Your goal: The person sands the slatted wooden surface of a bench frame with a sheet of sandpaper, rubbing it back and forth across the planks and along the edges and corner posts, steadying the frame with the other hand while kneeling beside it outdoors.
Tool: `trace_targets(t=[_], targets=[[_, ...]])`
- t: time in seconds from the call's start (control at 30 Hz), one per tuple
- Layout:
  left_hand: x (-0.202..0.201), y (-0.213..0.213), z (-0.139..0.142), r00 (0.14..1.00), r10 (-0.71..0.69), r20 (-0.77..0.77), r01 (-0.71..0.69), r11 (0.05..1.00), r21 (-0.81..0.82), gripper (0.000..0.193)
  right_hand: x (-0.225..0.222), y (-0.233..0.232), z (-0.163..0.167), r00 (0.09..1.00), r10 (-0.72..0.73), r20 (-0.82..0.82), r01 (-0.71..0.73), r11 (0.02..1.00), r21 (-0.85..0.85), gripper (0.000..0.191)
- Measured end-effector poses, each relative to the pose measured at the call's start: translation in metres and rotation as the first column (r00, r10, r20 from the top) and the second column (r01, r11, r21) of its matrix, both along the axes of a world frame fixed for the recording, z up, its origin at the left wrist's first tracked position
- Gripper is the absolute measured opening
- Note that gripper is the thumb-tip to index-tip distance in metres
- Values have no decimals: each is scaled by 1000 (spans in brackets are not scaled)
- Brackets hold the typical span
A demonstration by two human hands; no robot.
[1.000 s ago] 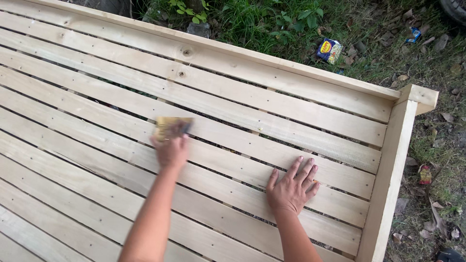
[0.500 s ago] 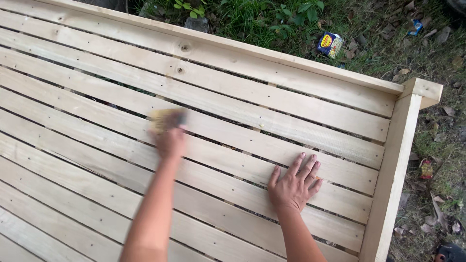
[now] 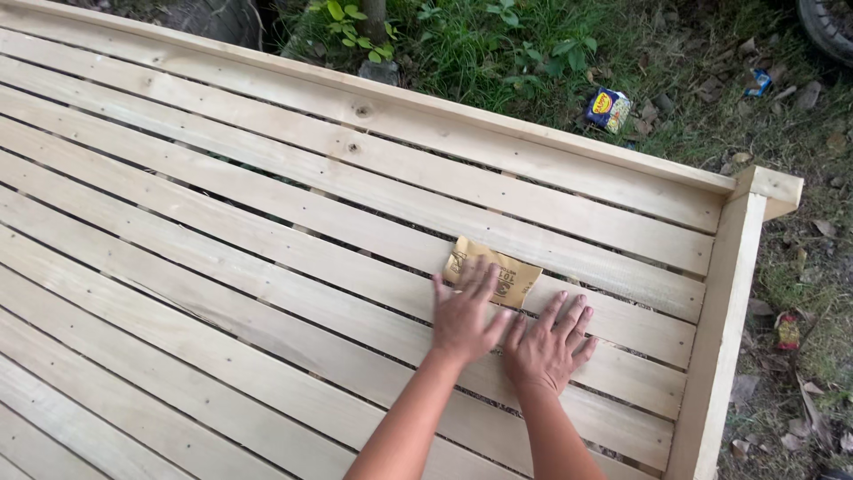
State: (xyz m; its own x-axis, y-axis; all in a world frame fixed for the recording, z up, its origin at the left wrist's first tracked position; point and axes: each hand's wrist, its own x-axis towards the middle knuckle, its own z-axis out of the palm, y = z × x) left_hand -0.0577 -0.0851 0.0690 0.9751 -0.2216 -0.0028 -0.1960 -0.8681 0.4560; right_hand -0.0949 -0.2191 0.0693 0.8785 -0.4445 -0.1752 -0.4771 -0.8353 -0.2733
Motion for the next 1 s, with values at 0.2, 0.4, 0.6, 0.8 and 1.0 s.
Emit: trace_targets(t=[0.2, 0.4, 0.6, 0.8, 1.0], targets=[[1, 86, -13, 910, 401, 106, -413, 899, 145, 76, -2, 1, -4, 1000, 7, 0, -7, 999, -43, 81], [7, 78, -14, 879, 476, -37, -454, 856, 247, 70, -14, 0, 7, 877, 310, 369, -289, 951, -111, 83], [7, 79, -11, 874, 484, -34, -468, 860, 205, 69, 51, 47, 15, 863, 506, -5, -506, 863, 18, 95], [6, 82, -27, 869, 495, -19, -479, 849, 221, 59, 96, 105, 10, 695, 718, -36, -715, 695, 73, 89], [3, 83, -20, 882, 470, 30, -468, 865, 182, 64, 21, -44, 8, 813, 579, -59, -582, 811, -61, 84]])
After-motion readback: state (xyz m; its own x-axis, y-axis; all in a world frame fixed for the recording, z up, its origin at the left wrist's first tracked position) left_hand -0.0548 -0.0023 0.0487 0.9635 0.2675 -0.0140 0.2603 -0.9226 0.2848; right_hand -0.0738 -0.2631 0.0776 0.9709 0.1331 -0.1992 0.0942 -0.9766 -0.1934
